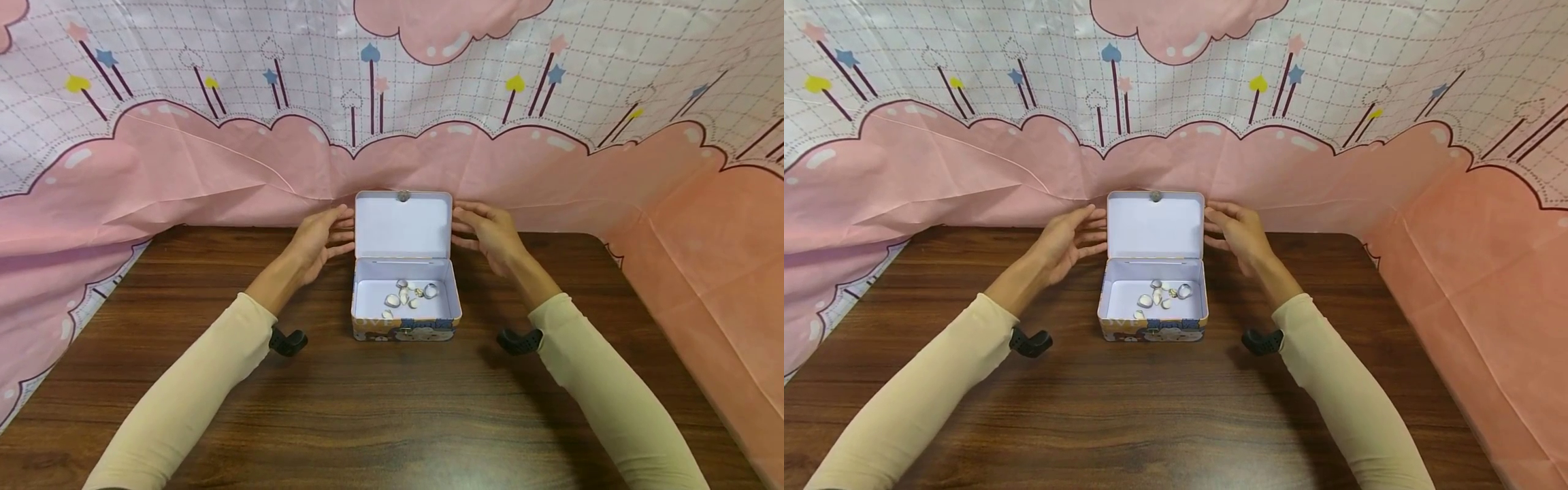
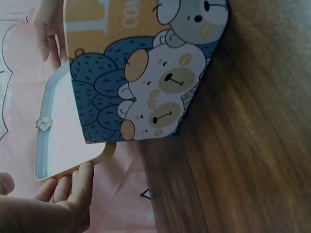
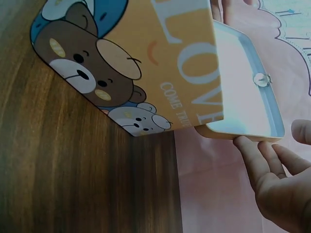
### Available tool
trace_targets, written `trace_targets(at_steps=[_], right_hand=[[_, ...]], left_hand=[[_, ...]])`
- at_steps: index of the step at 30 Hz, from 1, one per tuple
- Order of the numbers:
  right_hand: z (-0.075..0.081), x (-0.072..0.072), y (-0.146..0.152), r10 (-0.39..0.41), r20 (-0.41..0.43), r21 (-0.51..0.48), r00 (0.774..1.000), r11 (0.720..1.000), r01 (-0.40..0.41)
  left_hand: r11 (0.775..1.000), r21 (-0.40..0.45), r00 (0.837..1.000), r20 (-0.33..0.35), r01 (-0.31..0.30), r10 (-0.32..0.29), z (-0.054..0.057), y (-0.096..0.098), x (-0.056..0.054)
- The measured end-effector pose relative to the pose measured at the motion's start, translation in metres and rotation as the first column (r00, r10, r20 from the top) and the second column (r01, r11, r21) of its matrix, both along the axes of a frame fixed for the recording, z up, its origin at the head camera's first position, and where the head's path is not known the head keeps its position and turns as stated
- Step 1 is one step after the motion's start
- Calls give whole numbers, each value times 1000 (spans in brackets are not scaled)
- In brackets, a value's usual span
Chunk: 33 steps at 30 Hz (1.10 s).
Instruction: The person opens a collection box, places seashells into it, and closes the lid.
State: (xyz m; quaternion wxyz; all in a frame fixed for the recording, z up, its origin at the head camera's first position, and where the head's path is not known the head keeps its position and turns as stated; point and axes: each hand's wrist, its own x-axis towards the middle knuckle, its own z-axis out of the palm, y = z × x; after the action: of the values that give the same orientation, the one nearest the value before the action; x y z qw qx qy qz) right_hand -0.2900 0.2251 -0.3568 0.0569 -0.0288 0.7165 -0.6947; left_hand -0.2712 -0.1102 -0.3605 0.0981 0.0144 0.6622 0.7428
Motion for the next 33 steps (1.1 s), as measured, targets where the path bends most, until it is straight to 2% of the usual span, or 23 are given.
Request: trace_targets(at_steps=[5,21,33], right_hand=[[1,5,-2,0,-21,-3,1000,1000,0],[0,8,-7,-97,-129,-167,987,983,75],[0,7,-18,-180,-177,-148,968,977,155]], left_hand=[[1000,11,1000,-19,-14,14,1,2,3],[992,65,990,-79,-110,115,3,15,3],[985,100,982,-112,-140,151,-1,14,1]])
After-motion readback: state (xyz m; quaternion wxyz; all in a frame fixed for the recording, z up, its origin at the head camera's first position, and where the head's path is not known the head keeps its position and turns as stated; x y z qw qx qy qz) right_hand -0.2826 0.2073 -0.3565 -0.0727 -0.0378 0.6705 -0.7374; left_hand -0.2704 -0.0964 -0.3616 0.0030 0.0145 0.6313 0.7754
